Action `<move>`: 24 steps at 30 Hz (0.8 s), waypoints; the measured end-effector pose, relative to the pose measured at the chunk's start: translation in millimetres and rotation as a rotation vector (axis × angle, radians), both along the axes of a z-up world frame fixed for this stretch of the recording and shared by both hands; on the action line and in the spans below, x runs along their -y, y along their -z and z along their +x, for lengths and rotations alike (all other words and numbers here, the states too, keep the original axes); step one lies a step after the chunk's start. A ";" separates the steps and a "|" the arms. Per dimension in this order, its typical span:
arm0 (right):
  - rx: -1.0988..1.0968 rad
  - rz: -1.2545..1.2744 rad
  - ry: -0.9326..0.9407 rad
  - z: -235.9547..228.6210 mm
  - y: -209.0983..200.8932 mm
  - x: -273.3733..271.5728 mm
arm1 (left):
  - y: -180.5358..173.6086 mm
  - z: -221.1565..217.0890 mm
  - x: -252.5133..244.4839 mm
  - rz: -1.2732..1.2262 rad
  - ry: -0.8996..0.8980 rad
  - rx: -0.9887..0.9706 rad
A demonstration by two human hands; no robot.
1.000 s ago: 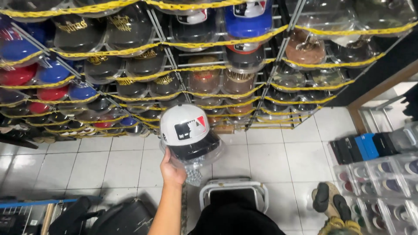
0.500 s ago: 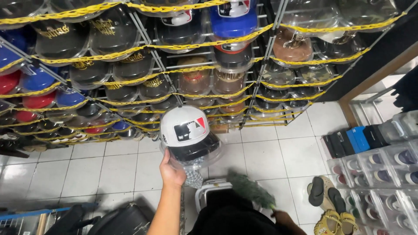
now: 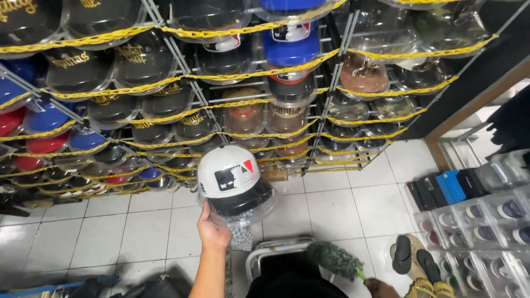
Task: The person is cleaning baseball caps on a display rack by wiping them with a cloth and dusting the shelves.
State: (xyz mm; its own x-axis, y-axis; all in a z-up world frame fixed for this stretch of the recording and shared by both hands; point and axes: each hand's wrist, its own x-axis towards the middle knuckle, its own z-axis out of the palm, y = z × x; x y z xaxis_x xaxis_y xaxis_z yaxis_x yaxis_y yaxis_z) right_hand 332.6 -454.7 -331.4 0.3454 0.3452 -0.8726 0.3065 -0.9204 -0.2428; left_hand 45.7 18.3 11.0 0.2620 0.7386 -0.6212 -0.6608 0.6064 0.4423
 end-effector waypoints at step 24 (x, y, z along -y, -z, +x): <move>0.722 1.135 0.425 105.2 -234.9 -358.5 | -5.2 7.9 9.1 0.002 0.050 -0.011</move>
State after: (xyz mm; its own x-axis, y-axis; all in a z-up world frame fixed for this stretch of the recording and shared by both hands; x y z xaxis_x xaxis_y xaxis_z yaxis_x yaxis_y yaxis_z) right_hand 437.8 -96.1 -96.4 0.8448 0.4890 0.2170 0.4324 -0.3854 -0.8151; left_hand 53.6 9.1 16.3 0.2919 0.7260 -0.6227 -0.6249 0.6376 0.4505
